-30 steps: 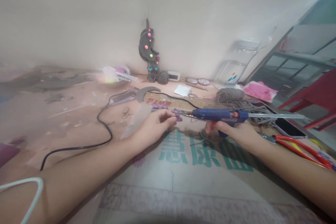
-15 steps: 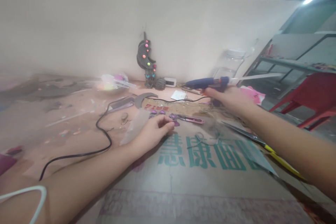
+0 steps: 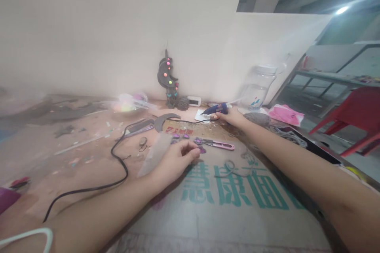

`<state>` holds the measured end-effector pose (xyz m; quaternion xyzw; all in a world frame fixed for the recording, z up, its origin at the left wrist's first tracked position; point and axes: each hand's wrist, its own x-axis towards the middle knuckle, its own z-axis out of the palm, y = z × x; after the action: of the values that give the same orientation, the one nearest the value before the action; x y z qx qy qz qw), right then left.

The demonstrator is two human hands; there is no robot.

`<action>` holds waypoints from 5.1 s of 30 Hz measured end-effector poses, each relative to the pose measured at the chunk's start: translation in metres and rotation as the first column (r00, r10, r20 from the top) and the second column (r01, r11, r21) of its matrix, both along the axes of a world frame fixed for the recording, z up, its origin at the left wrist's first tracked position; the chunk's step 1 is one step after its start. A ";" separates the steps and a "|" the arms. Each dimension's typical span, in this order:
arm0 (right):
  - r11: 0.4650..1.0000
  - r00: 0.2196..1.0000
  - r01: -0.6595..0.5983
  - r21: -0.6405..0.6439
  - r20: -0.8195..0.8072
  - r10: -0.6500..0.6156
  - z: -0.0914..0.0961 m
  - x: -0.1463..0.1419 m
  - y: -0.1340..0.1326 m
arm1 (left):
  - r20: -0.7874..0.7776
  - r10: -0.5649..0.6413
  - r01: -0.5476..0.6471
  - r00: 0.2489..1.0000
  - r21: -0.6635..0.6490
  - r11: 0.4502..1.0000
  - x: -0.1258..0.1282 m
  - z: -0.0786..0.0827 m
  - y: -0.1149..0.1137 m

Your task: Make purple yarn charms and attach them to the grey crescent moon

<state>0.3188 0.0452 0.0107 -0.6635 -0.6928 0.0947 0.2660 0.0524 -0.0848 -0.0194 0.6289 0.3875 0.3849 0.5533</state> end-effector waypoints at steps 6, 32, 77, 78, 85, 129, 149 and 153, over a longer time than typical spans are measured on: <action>1.000 0.995 -0.011 -0.005 0.099 0.012 0.013 0.008 -0.017 | -0.006 0.003 -0.003 1.000 -0.005 1.000 -0.001 -0.002 0.000; 0.792 0.788 -0.608 0.062 0.171 0.592 -0.016 -0.036 -0.179 | -0.067 0.005 -0.001 0.998 0.051 0.999 -0.002 0.001 -0.003; 0.857 0.873 -0.452 0.248 -0.075 0.482 -0.019 -0.060 -0.154 | -0.344 -0.052 0.120 0.938 0.181 0.976 -0.003 0.007 -0.007; 0.858 0.875 -0.449 0.250 -0.072 0.479 -0.020 -0.059 -0.154 | -0.344 -0.051 0.120 0.938 0.185 0.975 -0.003 0.006 -0.007; 0.854 0.878 -0.440 0.279 -0.064 0.474 -0.022 -0.059 -0.152 | -0.336 -0.056 0.124 0.940 0.185 0.975 -0.003 0.006 -0.007; 0.862 0.909 -0.334 0.380 -0.111 0.401 -0.017 -0.052 -0.160 | -0.201 0.002 0.020 0.980 0.104 0.994 -0.004 0.004 -0.003; 0.904 0.728 -0.425 0.040 -0.578 0.368 -0.017 -0.065 -0.159 | -0.153 -0.042 0.056 0.987 0.088 0.995 -0.003 0.005 -0.005; 0.903 0.739 -0.430 0.023 -0.565 0.367 -0.016 -0.065 -0.159 | -0.182 -0.066 0.085 0.981 0.097 0.992 -0.002 0.005 -0.005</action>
<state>0.2542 -0.1137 -0.0049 -0.4563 -0.7045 0.3757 0.3929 0.0501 -0.0902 -0.0148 0.7031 0.3908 0.3256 0.4968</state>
